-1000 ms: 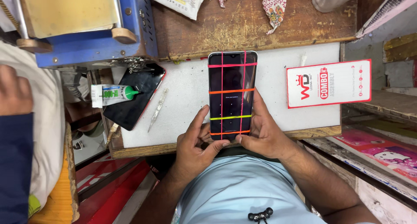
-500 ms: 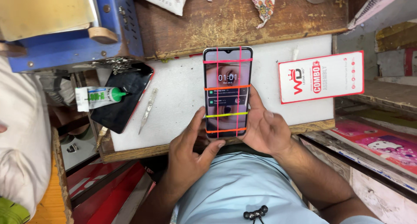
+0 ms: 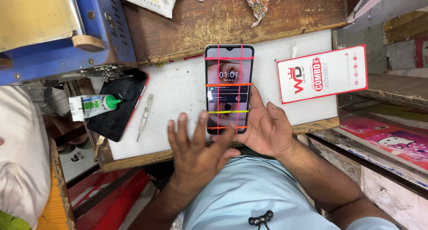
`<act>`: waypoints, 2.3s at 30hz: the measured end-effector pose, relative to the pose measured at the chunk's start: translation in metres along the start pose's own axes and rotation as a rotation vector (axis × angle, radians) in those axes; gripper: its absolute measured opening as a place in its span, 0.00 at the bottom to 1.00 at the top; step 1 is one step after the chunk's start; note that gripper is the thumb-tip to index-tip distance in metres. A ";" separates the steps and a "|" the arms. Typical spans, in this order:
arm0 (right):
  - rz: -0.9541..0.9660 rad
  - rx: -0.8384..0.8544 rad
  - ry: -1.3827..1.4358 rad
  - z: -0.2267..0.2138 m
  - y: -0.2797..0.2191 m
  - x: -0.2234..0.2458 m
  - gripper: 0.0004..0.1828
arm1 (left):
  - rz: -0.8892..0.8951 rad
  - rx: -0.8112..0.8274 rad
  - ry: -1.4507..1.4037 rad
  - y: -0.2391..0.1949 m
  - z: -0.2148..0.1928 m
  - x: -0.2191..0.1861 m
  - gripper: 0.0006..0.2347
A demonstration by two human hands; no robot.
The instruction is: The person secures a smartphone with multiple rubber bands, wipes the screen with a cloth, and repeatedly adjusts the bands. The person handles the phone and rubber bands throughout the clip.
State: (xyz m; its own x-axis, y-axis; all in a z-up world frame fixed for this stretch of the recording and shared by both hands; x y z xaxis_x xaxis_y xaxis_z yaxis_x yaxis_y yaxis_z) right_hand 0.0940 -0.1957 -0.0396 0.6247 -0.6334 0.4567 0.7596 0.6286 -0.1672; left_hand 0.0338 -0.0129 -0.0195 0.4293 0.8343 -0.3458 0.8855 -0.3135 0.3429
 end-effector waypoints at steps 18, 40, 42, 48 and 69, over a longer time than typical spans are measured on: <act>-0.044 0.068 -0.061 -0.001 -0.003 -0.002 0.46 | -0.237 -0.166 -0.479 -0.006 -0.011 0.015 0.21; -0.143 0.014 -1.071 0.027 -0.006 0.005 0.52 | -0.721 0.159 -1.784 0.005 0.010 0.032 0.28; -0.143 0.042 -1.148 0.033 -0.005 0.008 0.53 | -0.789 0.143 -1.920 0.003 0.014 0.032 0.30; -0.229 0.028 -1.454 0.031 -0.004 0.014 0.45 | -0.664 0.228 -2.437 0.009 0.021 0.029 0.33; -0.330 -0.236 -1.275 -0.016 -0.018 -0.007 0.23 | -0.669 0.199 -2.400 0.009 0.023 0.032 0.34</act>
State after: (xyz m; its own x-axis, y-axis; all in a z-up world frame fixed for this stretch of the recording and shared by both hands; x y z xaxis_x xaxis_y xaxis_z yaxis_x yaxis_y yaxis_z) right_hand 0.0788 -0.2095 -0.0536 -0.0990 0.2031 0.9741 0.9347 0.3547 0.0211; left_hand 0.0597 0.0006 -0.0471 -0.5070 -0.8088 -0.2980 0.8618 -0.4818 -0.1588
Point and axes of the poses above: each hand's wrist, its own y-axis towards the middle knuckle, its own z-axis out of the palm, x = y × z, the point moved 2 cm from there along y, towards the middle knuckle, and after that the axes turned 6 degrees about -y, right-handed, at the moved point
